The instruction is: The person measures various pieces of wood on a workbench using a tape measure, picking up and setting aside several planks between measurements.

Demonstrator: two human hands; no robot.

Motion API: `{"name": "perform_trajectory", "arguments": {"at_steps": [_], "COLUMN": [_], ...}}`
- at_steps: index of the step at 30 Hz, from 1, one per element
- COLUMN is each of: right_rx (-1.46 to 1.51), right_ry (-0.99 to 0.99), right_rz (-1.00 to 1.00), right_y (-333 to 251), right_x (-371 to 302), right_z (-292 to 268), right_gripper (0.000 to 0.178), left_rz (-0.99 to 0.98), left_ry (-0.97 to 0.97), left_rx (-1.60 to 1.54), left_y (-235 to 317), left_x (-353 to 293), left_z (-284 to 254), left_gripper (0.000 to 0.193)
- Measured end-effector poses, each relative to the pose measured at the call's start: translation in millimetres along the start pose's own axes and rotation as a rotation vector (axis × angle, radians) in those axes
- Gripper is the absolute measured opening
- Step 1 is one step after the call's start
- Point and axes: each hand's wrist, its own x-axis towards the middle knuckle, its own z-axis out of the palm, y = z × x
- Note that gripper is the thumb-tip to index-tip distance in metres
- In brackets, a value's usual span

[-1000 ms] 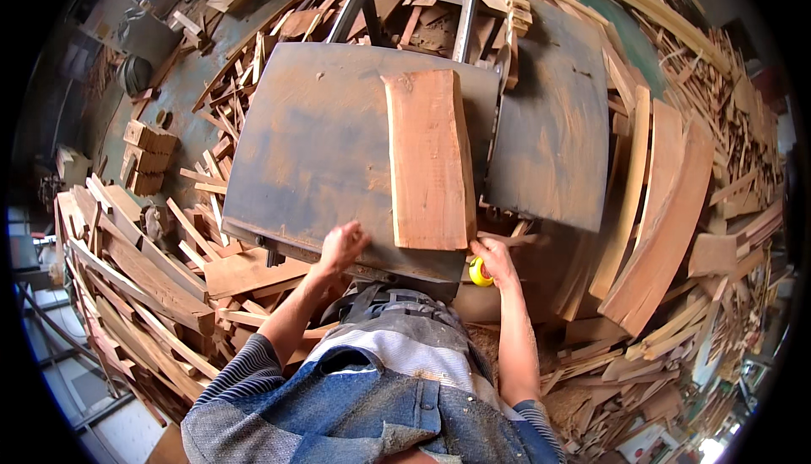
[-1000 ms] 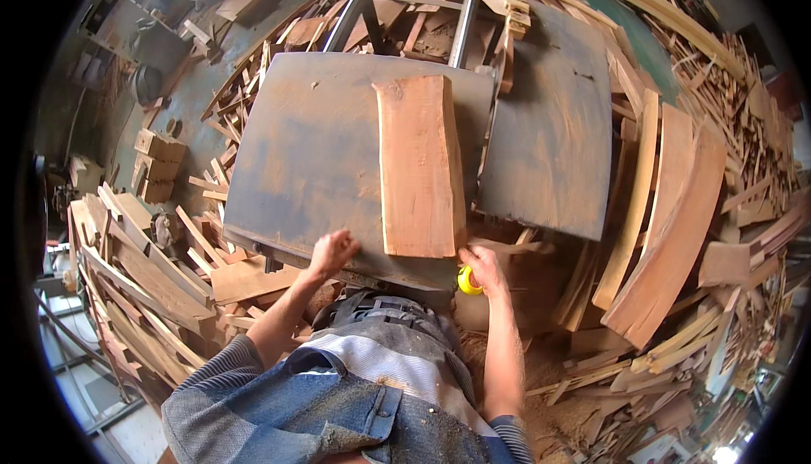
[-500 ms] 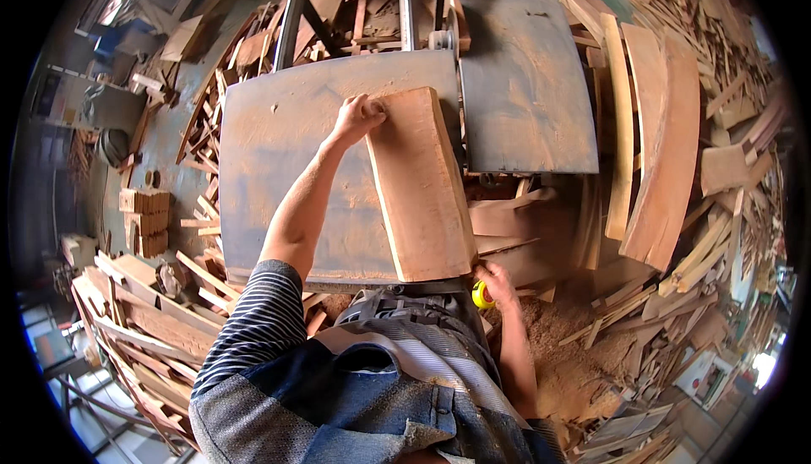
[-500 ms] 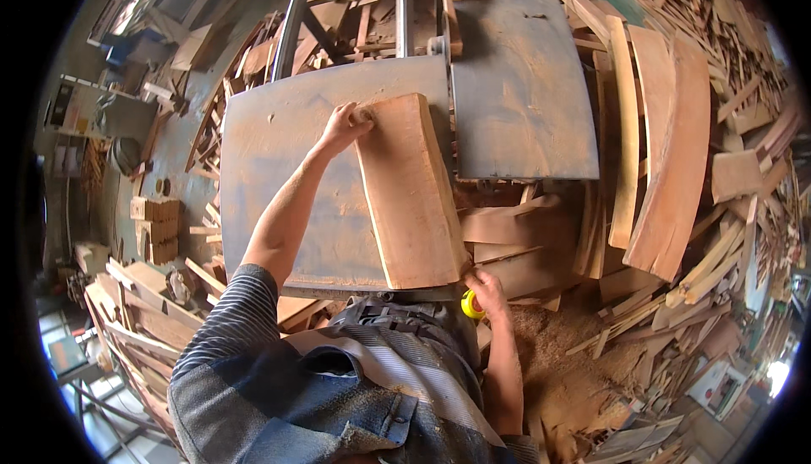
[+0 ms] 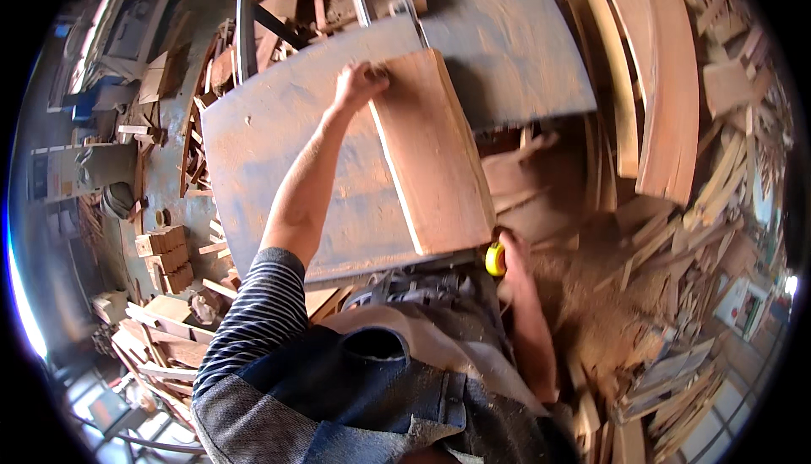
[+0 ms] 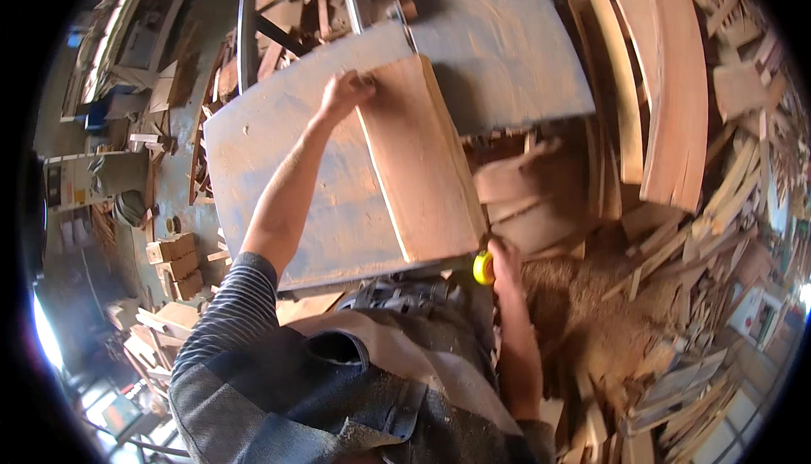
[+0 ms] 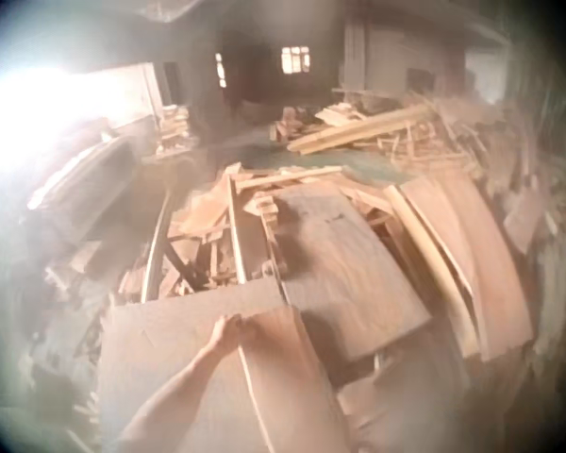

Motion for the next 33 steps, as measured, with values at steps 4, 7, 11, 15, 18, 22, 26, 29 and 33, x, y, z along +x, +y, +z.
{"name": "perform_trajectory", "arguments": {"at_steps": [4, 7, 11, 15, 18, 22, 26, 29, 33], "right_rx": [-0.129, 0.025, 0.056, 0.039, -0.014, -0.036, -0.049, -0.275, -0.081], "right_ry": [-0.121, -0.127, -0.182, -0.167, -0.177, -0.173, -0.203, -0.225, -0.106], "right_rz": [0.009, 0.034, 0.066, 0.08, 0.063, 0.031, -0.008, -0.023, -0.125], "right_y": [15.7, -6.3, -10.0, -12.5, -0.8, 9.0, -5.0, -2.4, 31.6], "right_x": [24.8, 22.7, 27.0, 23.0, 29.0, 35.5, 33.2, 32.5, 40.3], "right_z": [-22.6, -2.6, -7.5, -0.5, 0.7, -7.6, -2.0, 27.1, 18.5], "right_gripper": [0.026, 0.031, 0.029, 0.022, 0.021, 0.025, 0.023, 0.021, 0.03], "left_rz": [-0.072, -0.072, -0.105, -0.09, -0.074, -0.085, -0.111, -0.067, -0.025], "left_ry": [-0.071, -0.007, -0.072, -0.019, 0.009, -0.041, -0.022, -0.002, -0.014], "left_rx": [0.018, 0.036, -0.084, -0.132, -0.178, -0.202, -0.242, -0.187, -0.095], "left_y": [7.2, -15.5, -15.5, -26.9, -25.2, -11.1, -13.5, -44.2, -13.9], "left_x": [5.0, -6.5, 5.1, 5.6, 7.8, 10.5, 2.4, 11.0, 9.4], "left_z": [6.8, 7.4, 14.2, 14.3, 13.2, 18.6, 19.4, -17.2, -10.1], "left_gripper": [0.059, 0.063, 0.052, 0.044, 0.041, 0.038, 0.04, 0.04, 0.045]}}
